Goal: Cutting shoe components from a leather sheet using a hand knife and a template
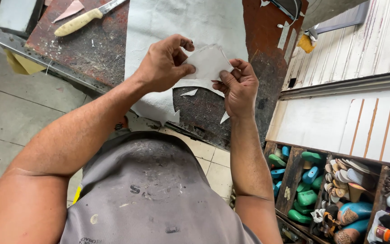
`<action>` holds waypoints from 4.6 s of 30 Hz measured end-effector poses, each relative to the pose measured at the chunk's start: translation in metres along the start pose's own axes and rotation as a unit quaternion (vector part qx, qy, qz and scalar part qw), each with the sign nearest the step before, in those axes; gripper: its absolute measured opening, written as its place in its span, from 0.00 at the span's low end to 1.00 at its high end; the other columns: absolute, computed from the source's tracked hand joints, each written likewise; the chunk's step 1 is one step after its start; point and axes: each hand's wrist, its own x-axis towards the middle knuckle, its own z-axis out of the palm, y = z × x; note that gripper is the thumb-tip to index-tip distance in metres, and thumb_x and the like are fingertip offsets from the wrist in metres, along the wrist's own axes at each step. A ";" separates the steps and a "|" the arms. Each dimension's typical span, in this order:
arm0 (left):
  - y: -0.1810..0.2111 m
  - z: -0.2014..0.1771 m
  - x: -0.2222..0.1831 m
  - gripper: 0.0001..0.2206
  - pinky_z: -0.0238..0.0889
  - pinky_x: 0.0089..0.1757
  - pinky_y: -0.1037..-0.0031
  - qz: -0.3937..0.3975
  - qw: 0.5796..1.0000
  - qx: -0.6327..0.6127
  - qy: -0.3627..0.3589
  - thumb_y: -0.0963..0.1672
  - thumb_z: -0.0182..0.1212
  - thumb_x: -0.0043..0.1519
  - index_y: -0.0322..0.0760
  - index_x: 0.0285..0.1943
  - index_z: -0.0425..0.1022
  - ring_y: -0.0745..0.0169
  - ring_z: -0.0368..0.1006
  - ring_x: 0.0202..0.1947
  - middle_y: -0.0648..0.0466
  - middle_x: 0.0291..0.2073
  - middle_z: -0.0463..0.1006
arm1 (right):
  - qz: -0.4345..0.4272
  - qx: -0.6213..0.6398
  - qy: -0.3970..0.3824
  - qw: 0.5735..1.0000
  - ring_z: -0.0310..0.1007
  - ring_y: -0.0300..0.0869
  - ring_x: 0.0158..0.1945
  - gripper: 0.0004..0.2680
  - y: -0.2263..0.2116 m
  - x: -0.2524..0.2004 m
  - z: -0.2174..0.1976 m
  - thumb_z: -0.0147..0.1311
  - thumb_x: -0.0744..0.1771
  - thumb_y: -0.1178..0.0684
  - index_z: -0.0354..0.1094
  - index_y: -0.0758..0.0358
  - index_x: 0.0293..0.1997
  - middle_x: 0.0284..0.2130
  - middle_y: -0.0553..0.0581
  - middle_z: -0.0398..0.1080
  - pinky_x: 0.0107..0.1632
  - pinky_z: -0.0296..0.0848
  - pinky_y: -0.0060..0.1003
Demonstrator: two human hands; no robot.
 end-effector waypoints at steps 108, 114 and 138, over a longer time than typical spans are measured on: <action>-0.004 -0.003 0.006 0.13 0.66 0.28 0.80 0.012 0.990 0.030 0.138 0.36 0.65 0.54 0.40 0.46 0.72 0.74 0.67 0.25 0.61 0.25 0.72 | -0.216 -0.374 -0.021 0.902 0.66 0.43 0.50 0.27 0.001 -0.012 0.040 0.60 0.65 0.32 0.55 0.58 0.63 0.56 0.58 0.61 0.44 0.74 0.36; -0.003 0.006 0.005 0.15 0.63 0.28 0.80 0.034 0.994 -0.017 0.102 0.34 0.65 0.56 0.38 0.49 0.70 0.73 0.65 0.25 0.59 0.27 0.70 | -0.116 -0.285 -0.096 0.947 0.76 0.48 0.46 0.27 -0.004 -0.013 0.051 0.57 0.64 0.41 0.47 0.60 0.66 0.51 0.64 0.67 0.42 0.85 0.39; -0.039 -0.003 0.016 0.24 0.64 0.34 0.65 -0.034 0.974 0.178 0.137 0.38 0.65 0.54 0.40 0.58 0.59 0.58 0.69 0.31 0.54 0.31 0.74 | -0.021 -0.277 0.077 0.958 0.66 0.34 0.28 0.14 0.013 0.034 -0.036 0.67 0.64 0.64 0.65 0.62 0.50 0.25 0.46 0.61 0.32 0.81 0.29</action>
